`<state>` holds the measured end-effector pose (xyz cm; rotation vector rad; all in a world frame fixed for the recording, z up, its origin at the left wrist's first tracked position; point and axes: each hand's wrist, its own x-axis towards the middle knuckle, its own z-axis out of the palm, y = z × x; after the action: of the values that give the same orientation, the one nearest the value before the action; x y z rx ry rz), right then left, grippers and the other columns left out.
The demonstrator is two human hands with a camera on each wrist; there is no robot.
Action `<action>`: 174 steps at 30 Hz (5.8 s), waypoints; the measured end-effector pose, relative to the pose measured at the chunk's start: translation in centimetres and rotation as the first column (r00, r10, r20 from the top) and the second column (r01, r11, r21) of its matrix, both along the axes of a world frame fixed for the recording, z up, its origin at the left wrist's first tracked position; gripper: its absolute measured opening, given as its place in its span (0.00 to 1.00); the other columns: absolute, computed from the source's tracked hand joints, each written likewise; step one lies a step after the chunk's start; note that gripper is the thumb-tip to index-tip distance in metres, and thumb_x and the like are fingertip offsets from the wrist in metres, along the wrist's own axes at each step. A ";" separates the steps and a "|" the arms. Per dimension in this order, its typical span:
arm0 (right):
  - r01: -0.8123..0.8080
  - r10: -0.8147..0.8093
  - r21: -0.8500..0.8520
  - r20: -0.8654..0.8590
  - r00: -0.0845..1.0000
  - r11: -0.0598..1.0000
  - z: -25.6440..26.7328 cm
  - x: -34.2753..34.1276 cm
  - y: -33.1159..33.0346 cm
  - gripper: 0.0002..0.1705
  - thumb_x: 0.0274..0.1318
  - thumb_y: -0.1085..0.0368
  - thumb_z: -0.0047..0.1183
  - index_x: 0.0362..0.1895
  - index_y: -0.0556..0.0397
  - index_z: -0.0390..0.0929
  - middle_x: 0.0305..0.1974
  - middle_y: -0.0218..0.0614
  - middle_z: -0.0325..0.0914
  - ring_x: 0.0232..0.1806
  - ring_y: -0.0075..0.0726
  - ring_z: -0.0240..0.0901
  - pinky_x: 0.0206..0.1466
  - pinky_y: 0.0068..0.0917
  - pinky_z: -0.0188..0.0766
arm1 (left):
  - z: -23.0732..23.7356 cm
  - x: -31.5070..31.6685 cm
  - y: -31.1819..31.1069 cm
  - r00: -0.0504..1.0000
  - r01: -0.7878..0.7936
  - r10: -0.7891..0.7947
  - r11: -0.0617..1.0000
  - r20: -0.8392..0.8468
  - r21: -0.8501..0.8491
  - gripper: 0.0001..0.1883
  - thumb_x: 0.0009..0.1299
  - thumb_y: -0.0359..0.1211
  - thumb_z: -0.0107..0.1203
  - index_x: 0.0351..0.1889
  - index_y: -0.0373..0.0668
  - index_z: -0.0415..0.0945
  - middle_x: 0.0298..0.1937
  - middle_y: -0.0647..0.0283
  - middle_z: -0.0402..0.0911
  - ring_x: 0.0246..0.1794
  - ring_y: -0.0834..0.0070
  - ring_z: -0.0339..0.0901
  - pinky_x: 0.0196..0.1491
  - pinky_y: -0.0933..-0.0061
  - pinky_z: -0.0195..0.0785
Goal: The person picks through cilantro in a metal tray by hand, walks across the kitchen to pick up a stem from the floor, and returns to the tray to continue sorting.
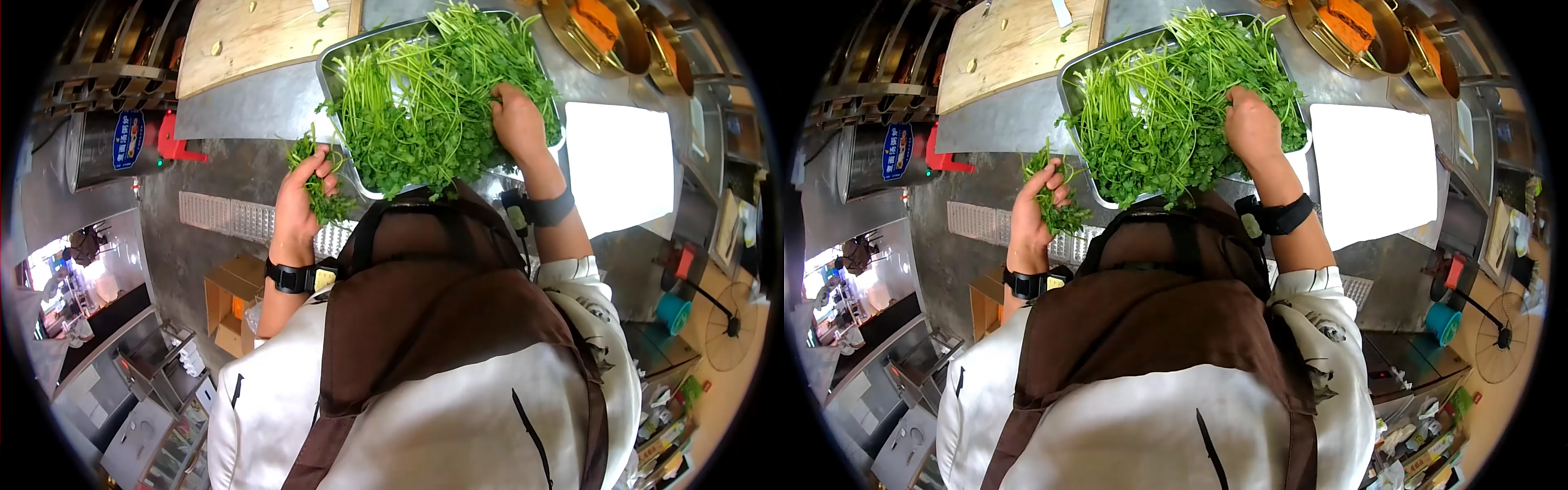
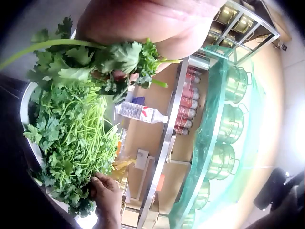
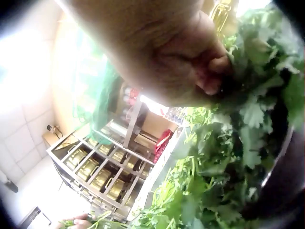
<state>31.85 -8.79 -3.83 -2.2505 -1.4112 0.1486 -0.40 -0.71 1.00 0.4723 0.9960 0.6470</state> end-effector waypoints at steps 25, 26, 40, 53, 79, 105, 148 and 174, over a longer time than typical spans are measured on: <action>-0.435 0.332 -0.123 -0.472 0.816 0.892 3.9 -4.8 0.1 0.10 0.48 0.58 0.57 0.30 0.51 0.80 0.24 0.39 0.77 0.29 0.46 0.74 0.34 0.35 0.69 | 0.0 -0.1 0.1 0.999 -0.037 0.037 0.999 -0.017 -0.012 0.12 0.66 0.33 0.52 0.45 0.38 0.70 0.23 0.72 0.64 0.22 0.81 0.60 0.24 0.82 0.52; -0.499 0.410 -0.188 -0.368 0.834 0.846 3.4 -5.3 0.1 0.11 0.47 0.57 0.58 0.29 0.50 0.80 0.24 0.38 0.77 0.28 0.45 0.74 0.33 0.34 0.69 | 0.2 0.0 0.1 0.999 -0.036 0.036 0.999 -0.008 -0.011 0.12 0.66 0.33 0.52 0.45 0.38 0.70 0.23 0.72 0.64 0.22 0.81 0.60 0.24 0.82 0.52; -0.333 0.176 0.042 -0.905 0.386 0.942 5.7 -5.6 0.4 0.05 0.52 0.67 0.57 0.31 0.55 0.78 0.25 0.22 0.73 0.27 0.15 0.64 0.31 0.17 0.63 | -0.3 3.1 -0.6 0.975 0.219 -0.219 0.976 0.032 0.009 0.15 0.66 0.36 0.53 0.46 0.37 0.73 0.23 0.73 0.65 0.22 0.82 0.63 0.24 0.82 0.54; -0.418 0.344 0.086 -0.727 0.594 0.904 3.5 -8.3 1.1 0.08 0.53 0.70 0.52 0.39 0.54 0.77 0.39 0.34 0.74 0.28 0.27 0.69 0.34 0.22 0.67 | -1.5 5.0 -1.0 0.959 0.244 -0.245 0.969 -0.140 -0.022 0.14 0.58 0.31 0.62 0.40 0.36 0.76 0.35 0.61 0.79 0.31 0.76 0.75 0.29 0.77 0.68; 0.014 0.020 0.235 -0.143 0.990 0.972 3.6 -1.8 1.5 0.19 0.50 0.57 0.55 0.44 0.54 0.76 0.44 0.46 0.74 0.39 0.51 0.75 0.41 0.38 0.73 | -1.8 1.2 -0.5 0.995 0.073 -0.061 0.985 0.078 -0.154 0.07 0.64 0.33 0.56 0.33 0.40 0.74 0.31 0.64 0.75 0.26 0.76 0.72 0.25 0.78 0.65; -0.193 0.234 -0.155 0.326 0.916 0.969 -3.6 -0.3 12.4 0.07 0.43 0.69 0.49 0.26 0.52 0.80 0.33 0.41 0.77 0.35 0.43 0.76 0.38 0.36 0.73 | 0.0 -1.1 -0.7 0.976 0.021 0.018 0.984 0.218 -0.176 0.07 0.67 0.35 0.50 0.36 0.42 0.72 0.35 0.58 0.74 0.23 0.78 0.64 0.23 0.80 0.58; -0.731 0.373 0.131 -0.911 0.179 0.670 7.2 -8.4 -0.5 0.05 0.54 0.71 0.54 0.36 0.57 0.76 0.29 0.33 0.76 0.30 0.23 0.74 0.36 0.22 0.71 | -2.6 7.1 0.3 0.884 0.467 -0.468 0.884 -0.009 -0.035 0.15 0.62 0.33 0.57 0.44 0.33 0.76 0.41 0.59 0.80 0.45 0.71 0.75 0.54 0.72 0.63; -0.563 0.584 0.161 -0.152 0.797 0.811 4.0 -4.7 0.4 0.10 0.50 0.70 0.51 0.39 0.55 0.76 0.34 0.41 0.75 0.37 0.47 0.73 0.40 0.35 0.71 | -1.8 8.7 -0.5 0.816 0.578 -0.577 0.815 0.036 -0.042 0.12 0.63 0.36 0.57 0.39 0.38 0.76 0.24 0.70 0.73 0.22 0.80 0.66 0.25 0.80 0.60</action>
<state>27.14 -8.36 0.14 -1.5990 -1.8983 0.4664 8.26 -1.20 -0.82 0.6851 0.7847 0.0730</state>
